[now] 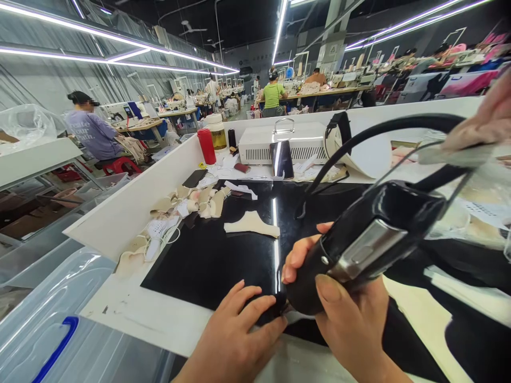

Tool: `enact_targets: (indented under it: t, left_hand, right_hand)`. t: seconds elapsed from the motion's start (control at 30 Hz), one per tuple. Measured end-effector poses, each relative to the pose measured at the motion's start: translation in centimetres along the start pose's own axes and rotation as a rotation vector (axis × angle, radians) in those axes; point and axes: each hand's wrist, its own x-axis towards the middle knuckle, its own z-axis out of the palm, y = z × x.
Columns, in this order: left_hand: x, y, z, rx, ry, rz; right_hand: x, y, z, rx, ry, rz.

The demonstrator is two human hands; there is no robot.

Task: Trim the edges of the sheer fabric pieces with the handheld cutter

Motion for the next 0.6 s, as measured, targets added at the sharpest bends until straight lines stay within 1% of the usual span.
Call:
enact_targets:
  t: [0.2, 0.3, 0.47, 0.6]
  left_hand:
    - [-0.18, -0.87, -0.33, -0.100, 0.027, -0.040]
    - [0.01, -0.91, -0.38, -0.115, 0.026, -0.050]
    - [0.43, -0.56, -0.56, -0.101, -0.022, -0.057]
    - [0.26, -0.59, -0.35, -0.075, -0.053, -0.057]
  right_hand:
    - [-0.27, 0.43, -0.18, 0.018, -0.015, -0.014]
    - [-0.36, 0.49, -0.09, 0.028, -0.023, -0.001]
    - [-0.47, 0.17, 0.02, 0.026, -0.026, 0.008]
    - [-0.75, 0.37, -0.03, 0.025, -0.045, 0.027]
